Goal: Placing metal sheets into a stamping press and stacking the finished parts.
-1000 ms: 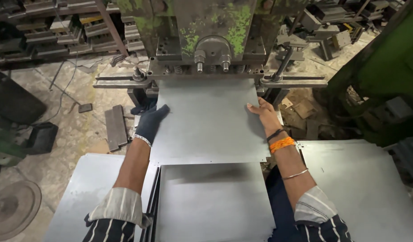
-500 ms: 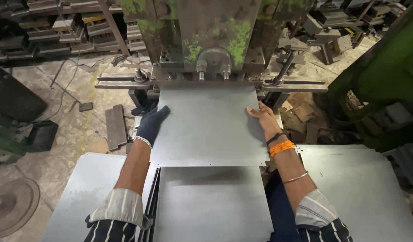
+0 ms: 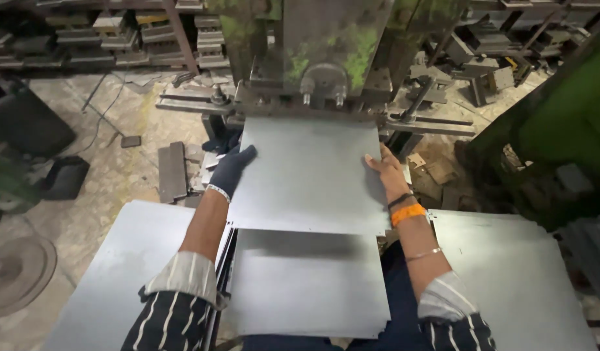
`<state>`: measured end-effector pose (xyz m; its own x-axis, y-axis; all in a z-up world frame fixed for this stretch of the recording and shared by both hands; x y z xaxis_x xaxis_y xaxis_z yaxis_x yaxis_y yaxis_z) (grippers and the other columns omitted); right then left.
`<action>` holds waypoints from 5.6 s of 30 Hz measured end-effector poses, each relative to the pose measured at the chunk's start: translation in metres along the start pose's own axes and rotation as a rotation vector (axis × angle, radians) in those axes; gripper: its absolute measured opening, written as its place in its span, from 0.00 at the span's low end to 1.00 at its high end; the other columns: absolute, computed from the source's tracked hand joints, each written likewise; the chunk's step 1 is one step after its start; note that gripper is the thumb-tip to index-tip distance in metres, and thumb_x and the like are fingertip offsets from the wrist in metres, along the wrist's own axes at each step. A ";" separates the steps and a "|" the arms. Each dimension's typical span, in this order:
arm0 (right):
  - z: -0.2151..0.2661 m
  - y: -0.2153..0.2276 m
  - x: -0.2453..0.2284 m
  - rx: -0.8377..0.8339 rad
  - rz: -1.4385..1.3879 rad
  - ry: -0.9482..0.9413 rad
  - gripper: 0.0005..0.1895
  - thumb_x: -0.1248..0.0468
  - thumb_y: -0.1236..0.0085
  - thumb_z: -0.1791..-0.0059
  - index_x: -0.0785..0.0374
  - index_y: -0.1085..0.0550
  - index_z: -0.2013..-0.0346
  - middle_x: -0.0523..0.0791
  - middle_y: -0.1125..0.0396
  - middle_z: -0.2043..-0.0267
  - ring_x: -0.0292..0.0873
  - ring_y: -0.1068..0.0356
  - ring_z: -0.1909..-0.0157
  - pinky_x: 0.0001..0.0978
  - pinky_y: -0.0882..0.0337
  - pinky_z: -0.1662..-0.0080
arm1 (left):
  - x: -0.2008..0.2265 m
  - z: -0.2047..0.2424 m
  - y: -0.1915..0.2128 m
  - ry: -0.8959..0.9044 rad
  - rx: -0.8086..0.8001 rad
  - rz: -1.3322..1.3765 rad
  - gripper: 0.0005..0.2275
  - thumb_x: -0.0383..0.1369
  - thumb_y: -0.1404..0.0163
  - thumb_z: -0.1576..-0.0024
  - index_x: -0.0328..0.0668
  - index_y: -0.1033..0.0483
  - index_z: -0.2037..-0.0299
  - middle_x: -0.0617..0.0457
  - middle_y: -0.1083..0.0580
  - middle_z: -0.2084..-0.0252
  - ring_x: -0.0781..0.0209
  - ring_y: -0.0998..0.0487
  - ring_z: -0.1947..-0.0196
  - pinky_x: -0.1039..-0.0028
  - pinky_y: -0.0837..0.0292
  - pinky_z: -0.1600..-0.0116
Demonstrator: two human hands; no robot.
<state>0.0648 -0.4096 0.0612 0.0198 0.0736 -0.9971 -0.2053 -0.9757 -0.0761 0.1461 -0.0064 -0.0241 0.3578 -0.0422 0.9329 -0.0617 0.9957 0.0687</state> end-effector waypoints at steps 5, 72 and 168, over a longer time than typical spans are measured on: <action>0.085 0.027 0.042 0.026 0.057 -0.144 0.35 0.66 0.43 0.51 0.54 0.39 0.29 0.49 0.34 0.50 0.45 0.29 0.58 0.37 0.24 0.56 | 0.057 0.193 0.002 -0.168 -0.070 0.011 0.36 0.42 0.40 0.47 0.40 0.41 0.28 0.38 0.42 0.26 0.39 0.48 0.25 0.50 0.54 0.23; 0.190 -0.164 0.096 -0.075 -0.255 -0.249 0.14 0.64 0.49 0.46 0.64 0.28 0.46 0.40 0.39 0.64 0.33 0.42 0.63 0.26 0.41 0.55 | -0.057 0.176 0.237 0.146 0.165 0.248 0.34 0.33 0.52 0.48 0.34 0.43 0.28 0.36 0.37 0.30 0.46 0.37 0.32 0.65 0.44 0.30; 0.171 0.032 0.082 0.082 -0.116 -0.239 0.31 0.73 0.40 0.53 0.63 0.32 0.35 0.51 0.28 0.54 0.45 0.24 0.62 0.38 0.22 0.62 | 0.009 0.254 0.013 0.104 0.032 0.042 0.30 0.26 0.43 0.46 0.37 0.36 0.31 0.34 0.29 0.37 0.40 0.30 0.35 0.52 0.35 0.31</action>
<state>-0.1078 -0.3999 -0.0240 -0.1821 0.2398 -0.9536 -0.2940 -0.9387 -0.1799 -0.0881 -0.0145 0.0753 0.4492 0.0102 0.8934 -0.1078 0.9933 0.0428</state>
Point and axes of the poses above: each hand's wrist, its own z-axis away from the middle knuckle, its own y-axis out of the back of the hand, x = y × z, the point moved 10 cm from there along -z, towards the middle knuckle
